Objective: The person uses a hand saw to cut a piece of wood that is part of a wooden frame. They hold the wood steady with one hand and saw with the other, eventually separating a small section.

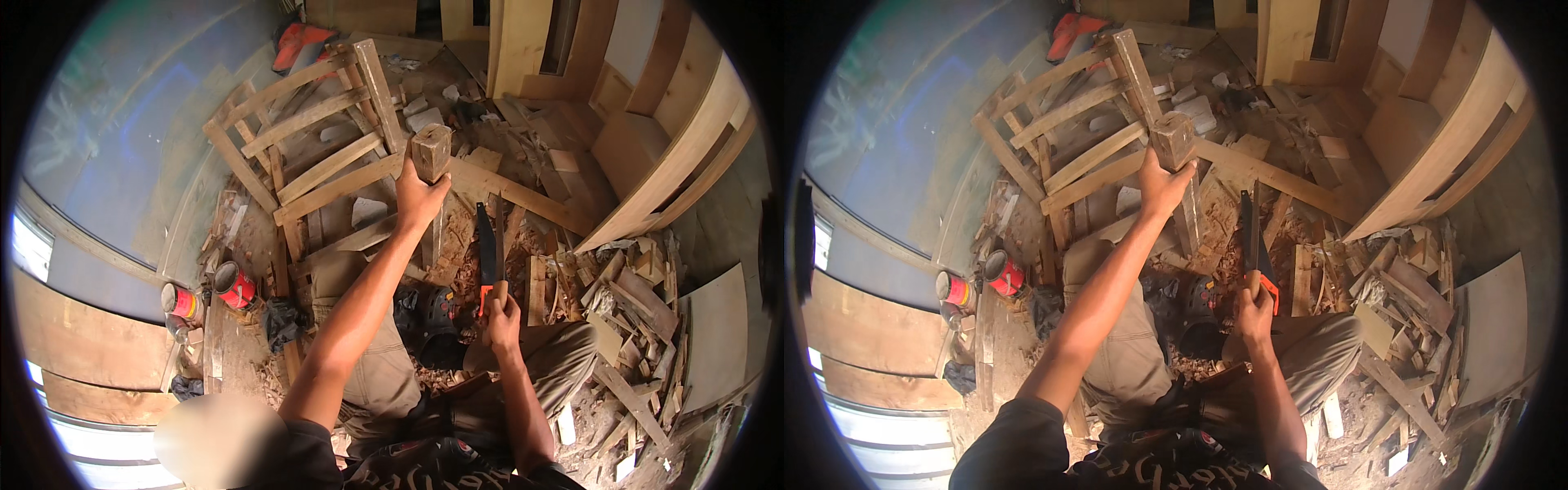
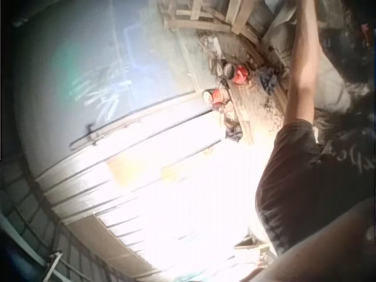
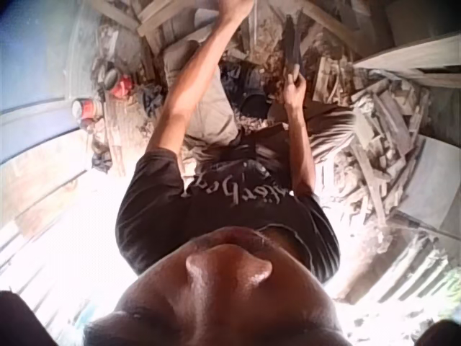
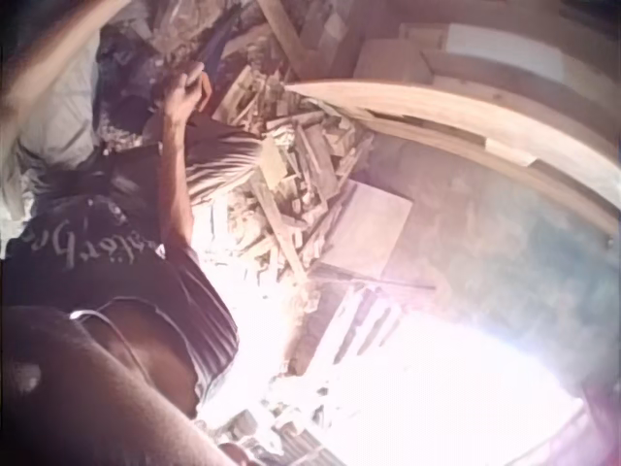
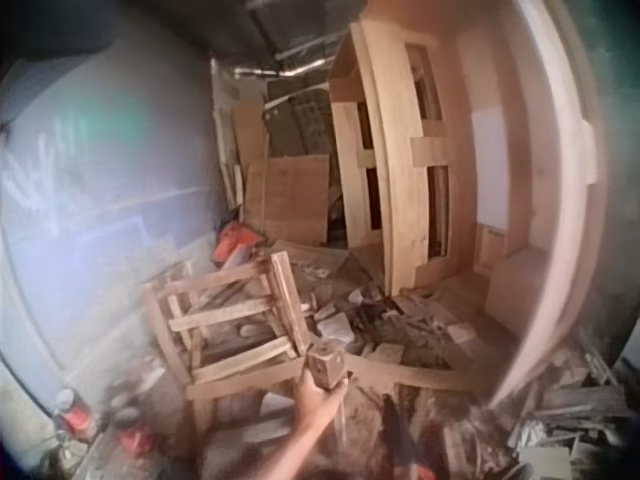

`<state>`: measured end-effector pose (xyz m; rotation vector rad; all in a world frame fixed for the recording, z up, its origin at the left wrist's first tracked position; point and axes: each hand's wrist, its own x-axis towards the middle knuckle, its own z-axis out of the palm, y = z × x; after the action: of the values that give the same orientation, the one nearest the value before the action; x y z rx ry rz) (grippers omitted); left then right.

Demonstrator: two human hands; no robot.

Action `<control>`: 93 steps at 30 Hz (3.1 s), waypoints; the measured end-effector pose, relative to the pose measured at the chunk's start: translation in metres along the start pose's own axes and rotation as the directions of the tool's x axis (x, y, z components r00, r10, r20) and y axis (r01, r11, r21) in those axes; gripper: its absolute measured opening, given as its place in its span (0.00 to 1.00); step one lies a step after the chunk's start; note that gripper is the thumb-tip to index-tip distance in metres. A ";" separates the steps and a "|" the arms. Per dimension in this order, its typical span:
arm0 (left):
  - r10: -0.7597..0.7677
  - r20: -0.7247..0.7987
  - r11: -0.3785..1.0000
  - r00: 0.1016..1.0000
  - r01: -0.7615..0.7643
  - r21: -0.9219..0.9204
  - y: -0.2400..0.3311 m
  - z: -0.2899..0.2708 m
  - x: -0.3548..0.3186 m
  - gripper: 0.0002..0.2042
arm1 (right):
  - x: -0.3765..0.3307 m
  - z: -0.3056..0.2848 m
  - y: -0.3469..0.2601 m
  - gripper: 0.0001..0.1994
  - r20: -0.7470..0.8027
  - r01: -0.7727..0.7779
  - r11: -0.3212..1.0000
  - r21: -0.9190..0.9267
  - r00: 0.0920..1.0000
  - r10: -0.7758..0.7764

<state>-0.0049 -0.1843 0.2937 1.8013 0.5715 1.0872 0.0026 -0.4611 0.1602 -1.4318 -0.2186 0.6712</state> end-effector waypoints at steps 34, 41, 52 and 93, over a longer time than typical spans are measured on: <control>0.015 0.461 0.927 0.887 -0.185 0.327 -0.022 0.062 -0.010 0.17 | 0.230 -0.072 -0.124 0.17 -0.409 0.614 0.739 -0.278 0.620 -0.669; -0.326 0.678 0.828 0.658 -0.147 0.541 -0.055 0.019 -0.031 0.19 | 0.228 -0.139 0.013 0.17 -0.226 0.352 0.912 -0.209 0.890 -0.396; -0.594 0.587 0.580 0.550 -0.212 0.786 -0.180 0.069 -0.083 0.31 | 0.140 -0.132 0.051 0.16 -0.332 -0.261 0.965 -0.039 0.914 0.234; -0.549 0.764 0.757 0.340 0.591 0.280 -0.088 -0.032 -0.191 0.24 | 0.204 -0.022 0.008 0.37 -0.220 -0.203 0.975 0.095 0.951 0.219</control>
<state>-0.1223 -0.2716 0.1386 1.6093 0.5071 -0.2915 0.1747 -0.3681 0.0983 -1.4627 0.1407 0.6730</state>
